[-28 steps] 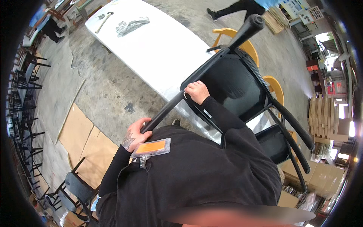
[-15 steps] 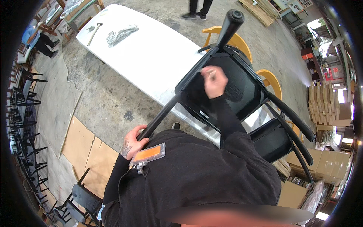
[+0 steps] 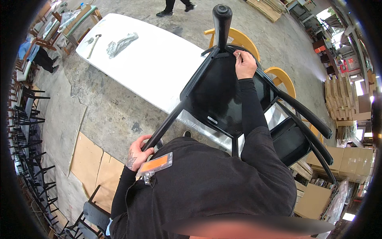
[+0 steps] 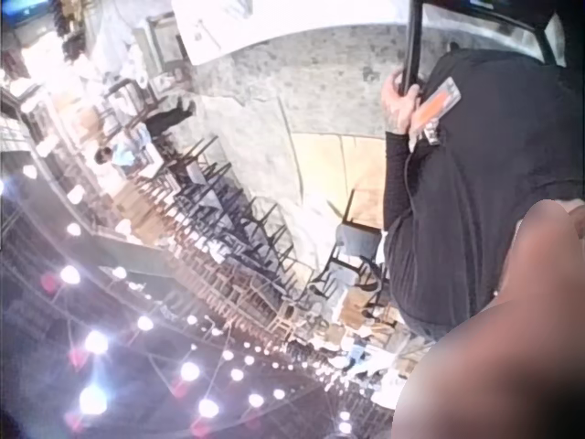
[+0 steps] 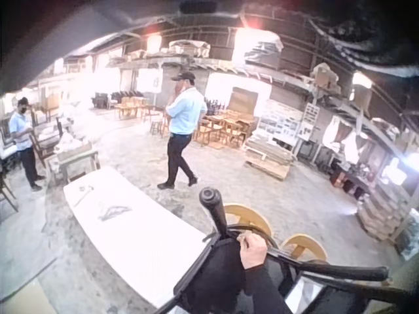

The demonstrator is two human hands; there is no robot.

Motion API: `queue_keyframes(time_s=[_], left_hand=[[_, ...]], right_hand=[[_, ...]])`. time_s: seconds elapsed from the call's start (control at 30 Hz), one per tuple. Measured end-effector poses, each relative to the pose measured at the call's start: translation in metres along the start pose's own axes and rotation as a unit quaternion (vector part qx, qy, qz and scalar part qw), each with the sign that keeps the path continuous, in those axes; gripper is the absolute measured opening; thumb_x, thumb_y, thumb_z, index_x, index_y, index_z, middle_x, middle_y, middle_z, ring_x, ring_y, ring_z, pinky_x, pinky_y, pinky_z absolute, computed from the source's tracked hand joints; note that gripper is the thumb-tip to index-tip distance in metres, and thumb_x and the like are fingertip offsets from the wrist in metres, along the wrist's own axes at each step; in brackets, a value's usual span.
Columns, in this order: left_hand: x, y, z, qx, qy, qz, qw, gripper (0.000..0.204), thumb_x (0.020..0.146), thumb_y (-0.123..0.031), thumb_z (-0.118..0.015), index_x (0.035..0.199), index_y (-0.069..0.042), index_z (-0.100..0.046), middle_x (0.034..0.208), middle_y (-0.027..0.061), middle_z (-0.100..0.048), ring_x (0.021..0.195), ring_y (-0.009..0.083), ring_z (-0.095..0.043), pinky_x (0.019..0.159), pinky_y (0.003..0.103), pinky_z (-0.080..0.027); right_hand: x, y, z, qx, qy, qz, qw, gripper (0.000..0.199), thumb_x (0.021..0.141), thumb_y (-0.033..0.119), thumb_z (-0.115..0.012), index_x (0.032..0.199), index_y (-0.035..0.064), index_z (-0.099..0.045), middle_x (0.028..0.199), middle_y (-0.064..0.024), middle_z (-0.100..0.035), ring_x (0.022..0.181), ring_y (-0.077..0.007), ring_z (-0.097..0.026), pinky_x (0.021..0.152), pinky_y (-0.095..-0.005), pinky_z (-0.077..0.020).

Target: The person wipes a black chair with a cloth, cleaning the seat, backrest, and armrests. They then use a small tool to scrape or mark the chair surface before placing the chair upright among other chairs.

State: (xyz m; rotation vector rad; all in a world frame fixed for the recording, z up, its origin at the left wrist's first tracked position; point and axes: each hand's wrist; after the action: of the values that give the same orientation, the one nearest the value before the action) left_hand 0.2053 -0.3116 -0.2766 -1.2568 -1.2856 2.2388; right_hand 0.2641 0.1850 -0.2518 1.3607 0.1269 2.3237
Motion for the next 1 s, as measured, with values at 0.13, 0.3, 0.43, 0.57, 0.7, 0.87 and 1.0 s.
queue_keyframes(time_s=[0.13,0.3,0.43,0.57,0.7,0.87,1.0], left_hand=[[0.001,0.005,0.0,0.011,-0.007,-0.004,1.0,0.051,0.075,-0.006,-0.067,0.125,-0.006,-0.059,0.074,0.0079,-0.068,0.061,0.0125,-0.062,0.059,0.029,-0.048],[0.006,0.011,0.002,0.001,0.024,-0.006,1.0,0.053,0.078,-0.004,-0.067,0.129,-0.006,-0.055,0.078,0.0093,-0.071,0.067,0.0119,-0.065,0.058,0.026,-0.048],[0.008,0.014,0.003,-0.034,0.034,-0.004,0.999,0.052,0.081,-0.001,-0.065,0.131,-0.004,-0.053,0.078,0.0091,-0.07,0.069,0.0123,-0.066,0.06,0.025,-0.05],[0.009,0.012,0.003,-0.043,0.037,0.001,0.998,0.052,0.081,0.005,-0.064,0.132,-0.001,-0.052,0.081,0.0092,-0.069,0.069,0.0128,-0.065,0.062,0.027,-0.051],[0.007,0.011,0.003,-0.037,0.035,0.004,0.999,0.051,0.081,0.008,-0.062,0.131,-0.001,-0.053,0.086,0.011,-0.07,0.073,0.0141,-0.066,0.065,0.028,-0.052],[0.01,0.018,0.005,-0.028,0.036,0.008,0.999,0.051,0.082,0.008,-0.062,0.132,0.0,-0.051,0.086,0.0104,-0.069,0.073,0.0134,-0.065,0.064,0.027,-0.052],[0.013,0.025,0.008,-0.05,0.067,-0.025,0.996,0.054,0.083,0.001,-0.066,0.134,-0.002,-0.05,0.078,0.0059,-0.066,0.067,0.0108,-0.062,0.062,0.025,-0.049]], right_hand=[[0.003,-0.004,0.001,-0.021,0.006,0.064,0.998,0.004,0.077,0.013,-0.072,0.081,0.0137,-0.069,0.082,-0.0021,-0.068,0.082,-0.023,-0.065,0.074,-0.0368,-0.0471],[0.0,-0.007,0.003,-0.044,-0.008,0.078,0.996,0.004,0.078,0.017,-0.072,0.08,0.0148,-0.069,0.08,-0.0007,-0.067,0.083,-0.0215,-0.065,0.077,-0.0371,-0.0466],[-0.002,-0.006,0.006,-0.053,0.018,0.057,0.997,0.006,0.078,0.012,-0.071,0.083,0.0143,-0.07,0.079,0.0001,-0.067,0.081,-0.0214,-0.065,0.082,-0.0361,-0.0469],[0.0,-0.003,0.009,-0.043,-0.041,0.067,0.996,0.006,0.077,0.013,-0.072,0.082,0.0142,-0.07,0.078,0.0,-0.068,0.081,-0.0209,-0.065,0.082,-0.0352,-0.0464],[-0.002,-0.005,0.032,0.015,-0.062,-0.015,0.998,0.004,0.078,0.009,-0.07,0.081,0.0122,-0.069,0.081,-0.0009,-0.07,0.079,-0.0229,-0.066,0.077,-0.0361,-0.0482],[-0.032,-0.031,0.095,0.113,-0.273,-0.228,0.928,0.007,0.086,0.008,-0.073,0.091,0.0039,-0.072,0.081,-0.0094,-0.068,0.073,-0.0172,-0.067,0.066,-0.0286,-0.0512],[-0.066,-0.056,0.121,0.07,-0.304,-0.291,0.905,0.012,0.085,0.011,-0.075,0.094,0.0041,-0.073,0.08,-0.0083,-0.068,0.07,-0.0152,-0.066,0.064,-0.0278,-0.0504]])
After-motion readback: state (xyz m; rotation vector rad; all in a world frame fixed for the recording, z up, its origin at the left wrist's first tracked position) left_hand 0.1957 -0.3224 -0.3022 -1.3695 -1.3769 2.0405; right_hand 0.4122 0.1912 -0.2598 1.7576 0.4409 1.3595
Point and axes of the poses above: each hand's wrist, its own x-axis towards the middle knuckle, its own z-axis out of the back of the hand, y = z × x
